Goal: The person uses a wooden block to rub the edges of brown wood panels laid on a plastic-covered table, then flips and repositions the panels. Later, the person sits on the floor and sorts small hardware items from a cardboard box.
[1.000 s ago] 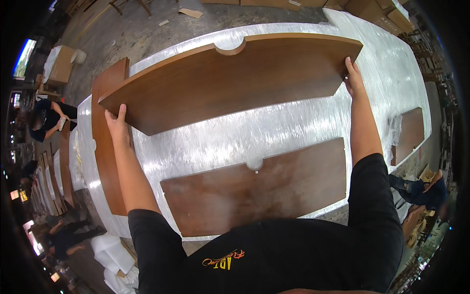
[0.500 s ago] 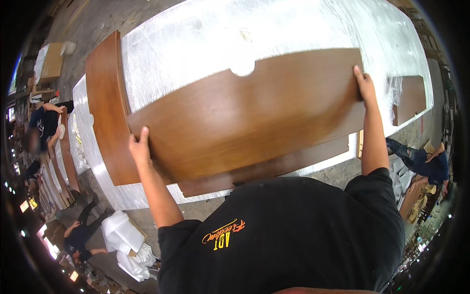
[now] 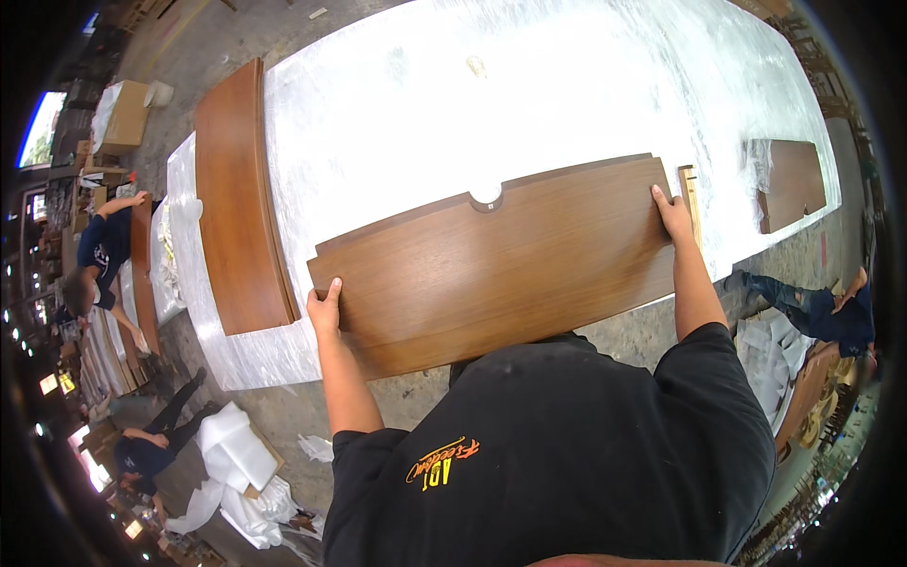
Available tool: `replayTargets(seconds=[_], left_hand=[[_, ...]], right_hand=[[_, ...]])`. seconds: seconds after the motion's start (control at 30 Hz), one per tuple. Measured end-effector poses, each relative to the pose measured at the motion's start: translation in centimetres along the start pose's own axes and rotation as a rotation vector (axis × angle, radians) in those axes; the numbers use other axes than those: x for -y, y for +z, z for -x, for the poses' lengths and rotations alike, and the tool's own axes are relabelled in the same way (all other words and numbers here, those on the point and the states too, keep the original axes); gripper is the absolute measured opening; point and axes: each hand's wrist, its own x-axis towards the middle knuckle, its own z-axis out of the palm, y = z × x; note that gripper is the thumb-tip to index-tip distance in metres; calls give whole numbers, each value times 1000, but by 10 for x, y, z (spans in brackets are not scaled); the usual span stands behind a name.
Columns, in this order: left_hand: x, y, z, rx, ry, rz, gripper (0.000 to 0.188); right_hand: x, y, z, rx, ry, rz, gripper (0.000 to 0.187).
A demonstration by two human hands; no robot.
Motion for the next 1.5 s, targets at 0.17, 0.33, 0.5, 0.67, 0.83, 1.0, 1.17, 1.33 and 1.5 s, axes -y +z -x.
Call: replayTargets(seconds=[0.17,0.33,0.5,0.67,0.83,1.0,1.17,1.33,1.5], left_hand=[[7,11,-7,-94,39,-24,57],[2,18,-18,-133,1,-142,57],[-4,19,-30,-146,20,-193,53],[-11,23,-35,-159,-6,-331,56],[-22,18,-42,-62,-138,-442,63],[-27,16,-37,-10,-102,-478,71],[-28,18,-31,-4,-198,-535,69],[-14,15,-27,-70,-139,-501,70],[42,-13,25,-82,-87,-439,78]], right_hand=[[3,4,-9,-24,16,10,112],[8,1,-15,17,29,38,112],[13,1,-16,29,57,62,110],[13,2,-20,43,57,91,110],[-6,10,-36,49,44,61,111],[-20,16,-50,66,-32,-73,108],[-24,-5,-66,-187,-142,252,85],[-65,-7,-92,-375,-377,74,80],[-124,30,-71,227,29,113,103]])
